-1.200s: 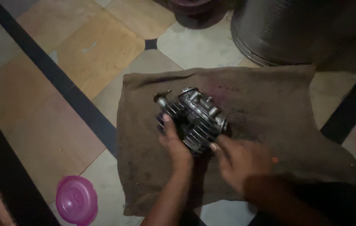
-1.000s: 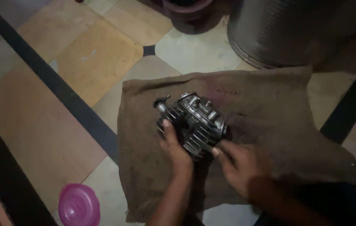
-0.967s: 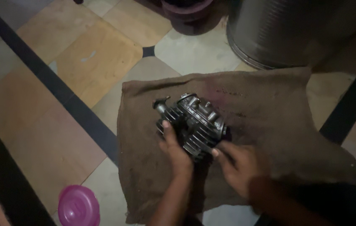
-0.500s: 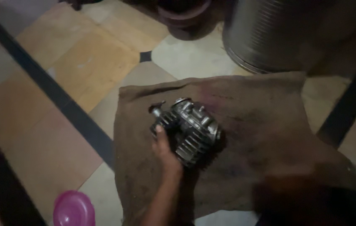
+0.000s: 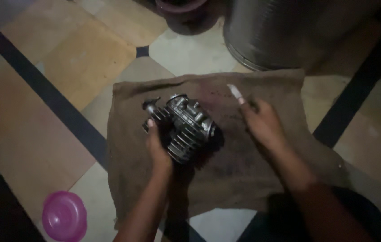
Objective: The person scrubs a metallic engine cylinder head with a small orange-handled brush. They rotate the part to clean different sides and crevices while it rests on a brown cloth on the floor.
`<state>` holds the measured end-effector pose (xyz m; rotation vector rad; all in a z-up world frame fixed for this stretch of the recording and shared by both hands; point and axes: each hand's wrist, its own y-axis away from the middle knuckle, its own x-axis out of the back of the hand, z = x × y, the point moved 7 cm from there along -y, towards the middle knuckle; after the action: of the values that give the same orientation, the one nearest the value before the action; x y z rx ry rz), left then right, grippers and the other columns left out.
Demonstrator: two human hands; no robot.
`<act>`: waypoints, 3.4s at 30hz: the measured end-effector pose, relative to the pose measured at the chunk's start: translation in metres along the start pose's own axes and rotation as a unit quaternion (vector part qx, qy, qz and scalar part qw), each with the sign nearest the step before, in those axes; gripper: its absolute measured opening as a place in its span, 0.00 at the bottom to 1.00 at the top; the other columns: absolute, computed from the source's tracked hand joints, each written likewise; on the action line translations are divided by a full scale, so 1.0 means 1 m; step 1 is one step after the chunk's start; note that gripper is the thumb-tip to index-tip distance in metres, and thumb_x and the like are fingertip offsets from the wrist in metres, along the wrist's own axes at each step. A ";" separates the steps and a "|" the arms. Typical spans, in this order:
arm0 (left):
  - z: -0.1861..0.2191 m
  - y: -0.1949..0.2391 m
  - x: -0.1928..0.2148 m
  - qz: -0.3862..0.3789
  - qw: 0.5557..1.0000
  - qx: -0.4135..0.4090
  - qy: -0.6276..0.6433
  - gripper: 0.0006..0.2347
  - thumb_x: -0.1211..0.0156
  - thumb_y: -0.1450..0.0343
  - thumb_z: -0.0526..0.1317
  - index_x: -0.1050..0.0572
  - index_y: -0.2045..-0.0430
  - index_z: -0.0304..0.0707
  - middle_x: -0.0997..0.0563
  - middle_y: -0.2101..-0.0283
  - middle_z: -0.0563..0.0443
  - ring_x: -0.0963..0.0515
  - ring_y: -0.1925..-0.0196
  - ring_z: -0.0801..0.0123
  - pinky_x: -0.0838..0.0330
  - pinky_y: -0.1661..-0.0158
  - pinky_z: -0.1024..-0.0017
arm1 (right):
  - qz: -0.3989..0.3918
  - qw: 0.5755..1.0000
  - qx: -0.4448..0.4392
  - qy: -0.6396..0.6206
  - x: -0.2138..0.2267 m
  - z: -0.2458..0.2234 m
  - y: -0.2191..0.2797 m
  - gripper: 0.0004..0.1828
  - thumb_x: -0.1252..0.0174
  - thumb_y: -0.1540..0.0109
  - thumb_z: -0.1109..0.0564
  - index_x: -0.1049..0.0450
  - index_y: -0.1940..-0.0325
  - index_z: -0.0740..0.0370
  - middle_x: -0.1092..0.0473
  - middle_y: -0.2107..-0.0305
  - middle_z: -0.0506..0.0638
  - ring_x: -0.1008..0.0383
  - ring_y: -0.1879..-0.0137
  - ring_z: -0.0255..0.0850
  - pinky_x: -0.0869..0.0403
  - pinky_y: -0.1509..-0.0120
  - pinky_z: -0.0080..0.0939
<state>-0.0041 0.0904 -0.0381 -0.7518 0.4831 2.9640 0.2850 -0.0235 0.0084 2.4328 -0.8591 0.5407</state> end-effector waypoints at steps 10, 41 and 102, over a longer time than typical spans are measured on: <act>-0.002 0.006 -0.006 0.032 0.998 0.044 0.020 0.30 0.47 0.29 0.61 0.25 0.47 0.28 0.18 0.50 0.39 0.16 0.52 0.56 0.18 0.52 0.60 | -0.080 0.980 0.006 -0.180 -0.112 0.061 0.013 0.41 0.51 0.30 0.29 0.31 0.30 0.67 0.30 0.53 0.63 0.33 0.52 0.50 0.34 0.54 0.48; -0.035 0.012 -0.018 -0.082 0.992 0.057 -0.070 0.35 0.55 0.28 0.63 0.38 0.34 0.31 0.28 0.37 0.40 0.28 0.36 0.54 0.37 0.37 0.61 | 0.080 0.809 0.459 0.359 -0.002 -0.131 0.117 0.09 0.32 0.46 0.49 0.21 0.69 0.55 0.25 0.72 0.47 0.25 0.60 0.44 0.38 0.39 0.63; -0.037 0.024 -0.008 -0.011 0.975 0.139 -0.170 0.45 0.56 0.37 0.72 0.49 0.29 0.44 0.35 0.34 0.32 0.34 0.33 0.40 0.40 0.39 0.41 | -0.031 0.816 0.435 0.381 -0.032 -0.112 0.107 0.08 0.38 0.44 0.52 0.23 0.61 0.51 0.23 0.72 0.47 0.21 0.67 0.42 0.28 0.54 0.55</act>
<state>0.0173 0.0567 -0.0581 -0.2144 0.8287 2.8287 0.1692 -0.0171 0.1153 2.5182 -0.1585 2.0616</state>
